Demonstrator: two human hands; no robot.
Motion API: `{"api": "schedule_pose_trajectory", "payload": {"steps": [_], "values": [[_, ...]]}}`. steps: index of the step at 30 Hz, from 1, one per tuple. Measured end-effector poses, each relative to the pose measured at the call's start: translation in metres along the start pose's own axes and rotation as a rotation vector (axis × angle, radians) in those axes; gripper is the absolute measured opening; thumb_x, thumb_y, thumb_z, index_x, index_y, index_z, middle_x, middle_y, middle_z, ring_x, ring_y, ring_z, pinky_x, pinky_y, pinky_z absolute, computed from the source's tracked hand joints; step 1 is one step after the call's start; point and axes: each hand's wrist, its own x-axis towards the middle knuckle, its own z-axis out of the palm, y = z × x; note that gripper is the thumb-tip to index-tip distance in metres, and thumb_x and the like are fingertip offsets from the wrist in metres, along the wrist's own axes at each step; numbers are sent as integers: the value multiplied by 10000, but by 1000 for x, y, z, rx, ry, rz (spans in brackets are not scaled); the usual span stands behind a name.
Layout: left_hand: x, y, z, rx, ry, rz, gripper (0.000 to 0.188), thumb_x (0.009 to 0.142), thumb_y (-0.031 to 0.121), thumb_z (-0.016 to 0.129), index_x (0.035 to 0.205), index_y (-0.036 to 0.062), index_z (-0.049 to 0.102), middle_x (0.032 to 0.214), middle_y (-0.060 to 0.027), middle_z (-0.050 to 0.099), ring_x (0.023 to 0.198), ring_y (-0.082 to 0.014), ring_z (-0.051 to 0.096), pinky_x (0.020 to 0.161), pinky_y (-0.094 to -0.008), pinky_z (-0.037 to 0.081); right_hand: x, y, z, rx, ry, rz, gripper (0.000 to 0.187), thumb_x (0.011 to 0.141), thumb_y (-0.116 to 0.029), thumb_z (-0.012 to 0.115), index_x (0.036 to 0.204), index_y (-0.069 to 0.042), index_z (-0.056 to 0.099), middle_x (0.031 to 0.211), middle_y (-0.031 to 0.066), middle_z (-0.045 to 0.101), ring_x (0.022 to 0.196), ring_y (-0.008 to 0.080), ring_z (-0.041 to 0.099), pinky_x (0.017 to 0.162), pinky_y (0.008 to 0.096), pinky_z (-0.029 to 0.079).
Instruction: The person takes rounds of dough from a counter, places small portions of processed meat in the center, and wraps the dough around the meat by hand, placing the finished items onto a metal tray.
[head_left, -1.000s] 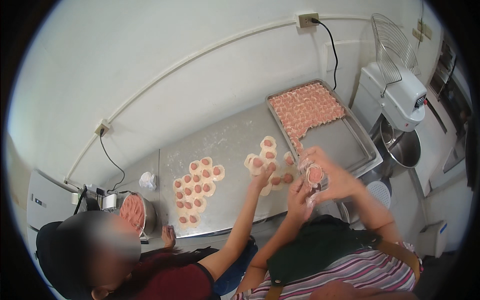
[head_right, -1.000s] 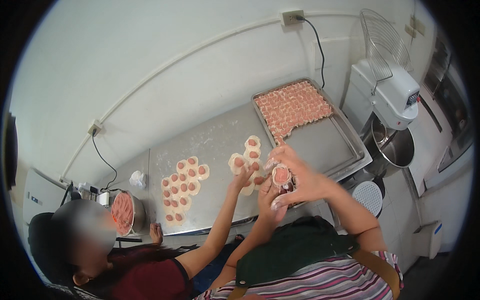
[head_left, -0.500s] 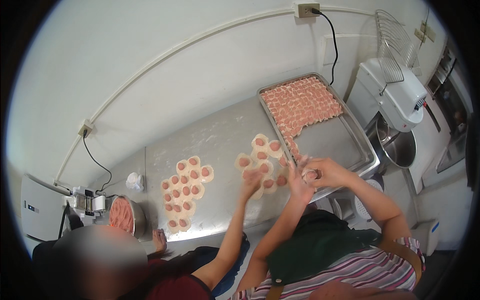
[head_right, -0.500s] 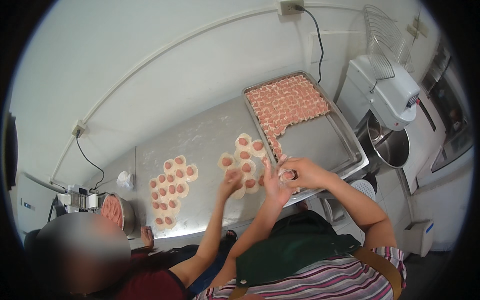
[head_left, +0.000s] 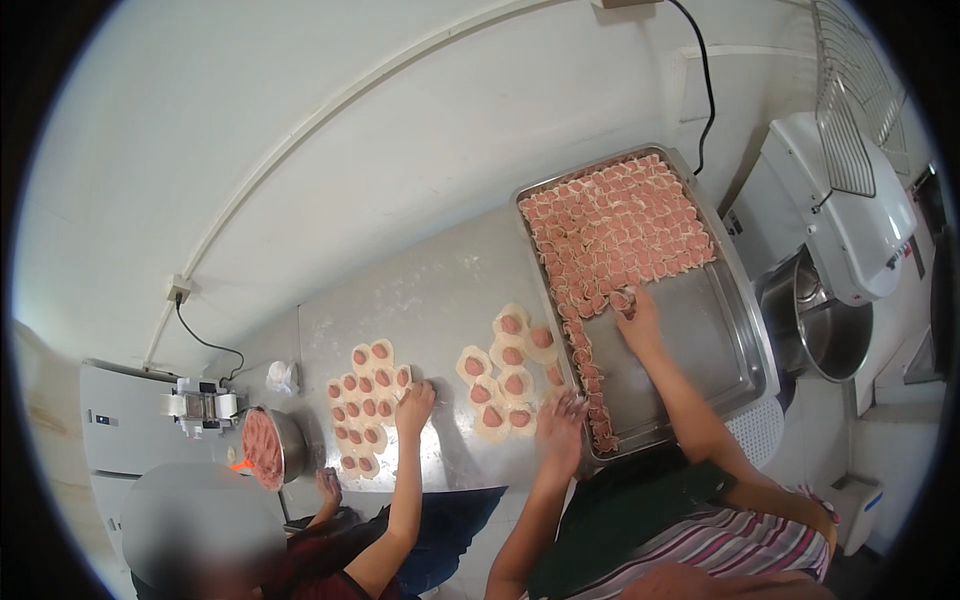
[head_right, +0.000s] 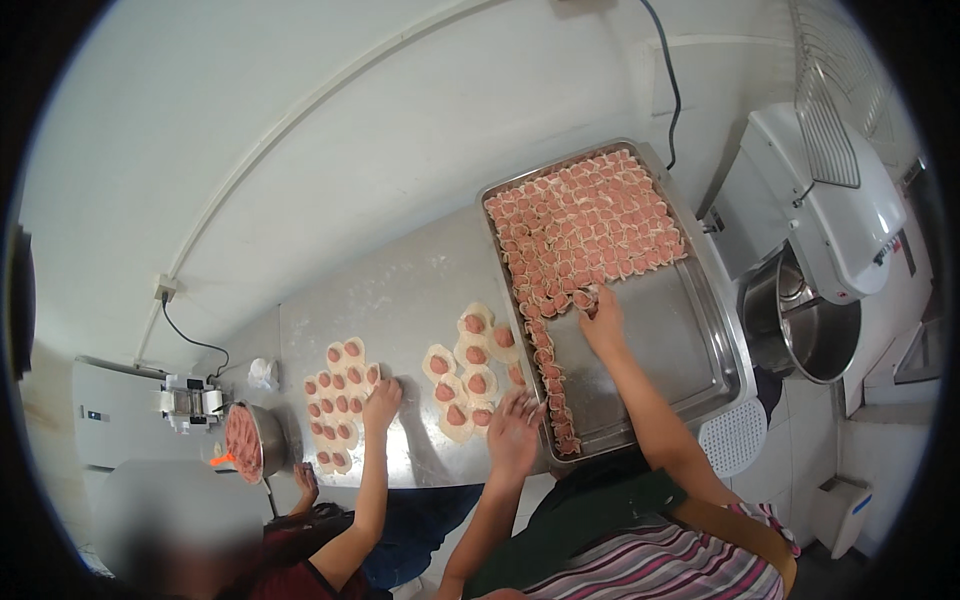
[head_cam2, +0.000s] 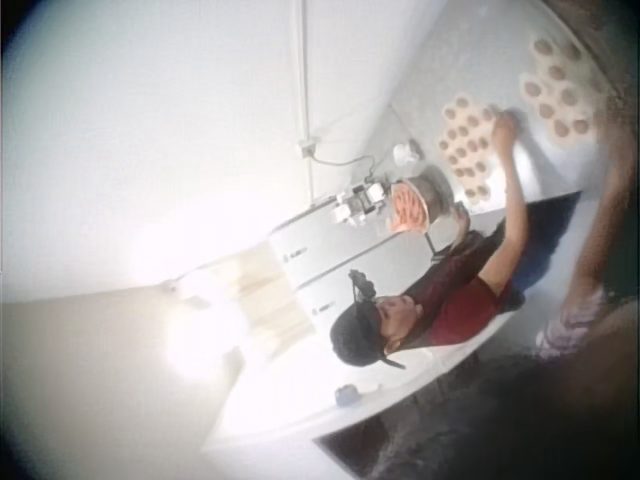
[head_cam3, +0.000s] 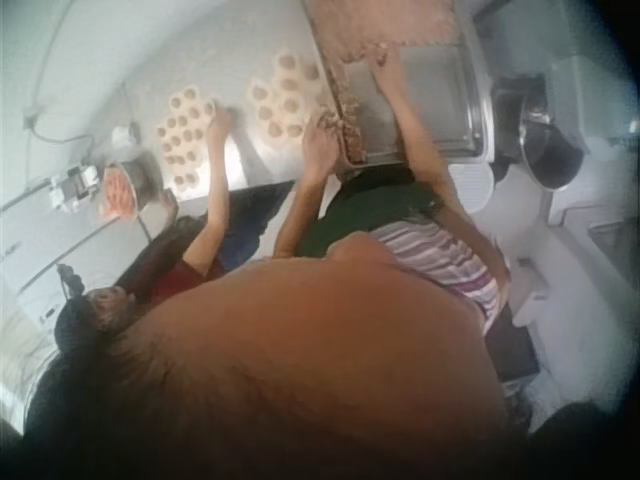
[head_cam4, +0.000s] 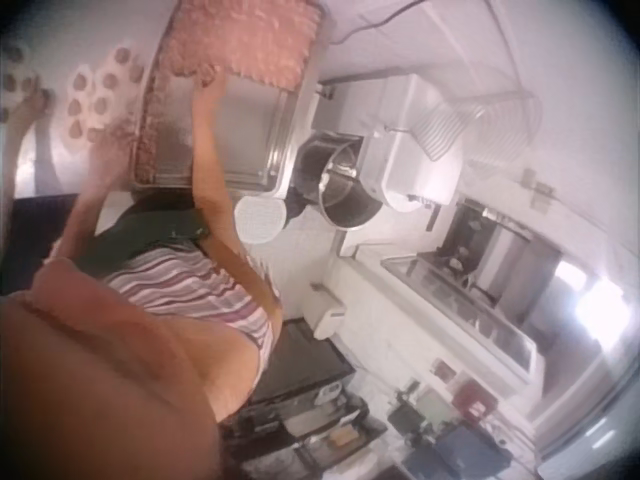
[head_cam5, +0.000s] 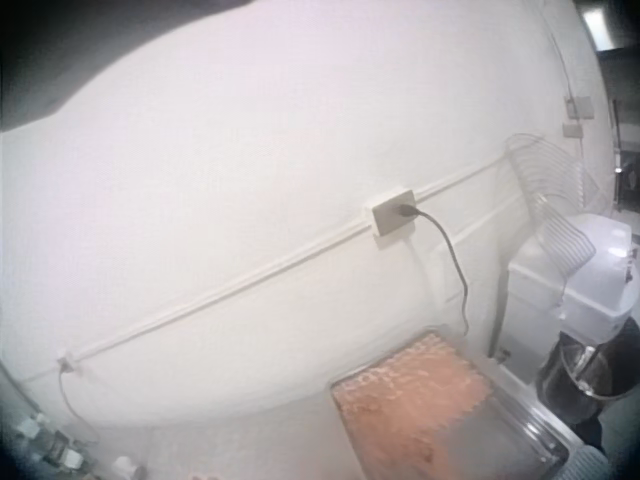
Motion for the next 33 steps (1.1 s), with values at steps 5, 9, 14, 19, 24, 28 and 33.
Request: {"api": "schedule_pose_trajectory", "payload": {"steps": [5,9,14,19,24,28,33], "values": [[-27,25,-29,28,222,26,283,912,263,450,1099,53,484,1090,-80,536,986,-203,521,897,-351,417,7,21,19,-129,79,-129,392,686,-61,666,1030,-4,486,979,188,513,760,315,570,673,385,471],[-57,39,-70,369,268,167,256,883,146,517,1113,34,504,1056,-72,562,948,-171,536,851,-297,427,2,9,7,-155,28,-47,337,708,-61,655,998,2,494,897,141,538,675,266,563,625,363,458],[-78,29,-93,1041,146,157,211,840,123,586,1026,24,580,951,-62,601,818,-132,569,738,-273,460,-6,14,7,-23,97,-83,295,700,-48,647,974,-33,537,808,115,550,703,253,568,615,345,438],[-85,21,-103,1402,56,269,201,835,155,604,953,-7,608,805,-60,623,733,-107,582,642,-264,464,-107,-60,-7,-196,-212,-510,229,618,-40,662,841,-49,614,858,70,576,837,248,522,700,359,405],[-86,28,-117,1270,7,20,244,858,238,589,901,1,627,760,-67,636,692,-103,570,639,-270,463,-171,-76,45,-1102,-624,-892,120,718,-168,586,766,-88,661,854,30,587,959,186,467,779,351,336],[-91,22,-149,732,-43,-340,374,899,362,506,1022,21,602,881,-62,641,777,-147,561,716,-274,450,-179,-75,59,-1065,-654,-1090,175,748,-163,527,827,-66,649,860,44,599,910,188,490,770,352,343],[-112,-7,-165,164,-38,-427,378,956,334,411,1166,30,496,1082,-74,587,862,-94,530,774,-242,452,-233,-87,49,-854,-575,-965,249,698,-207,588,890,-53,624,832,58,598,840,203,509,754,362,346]]}}
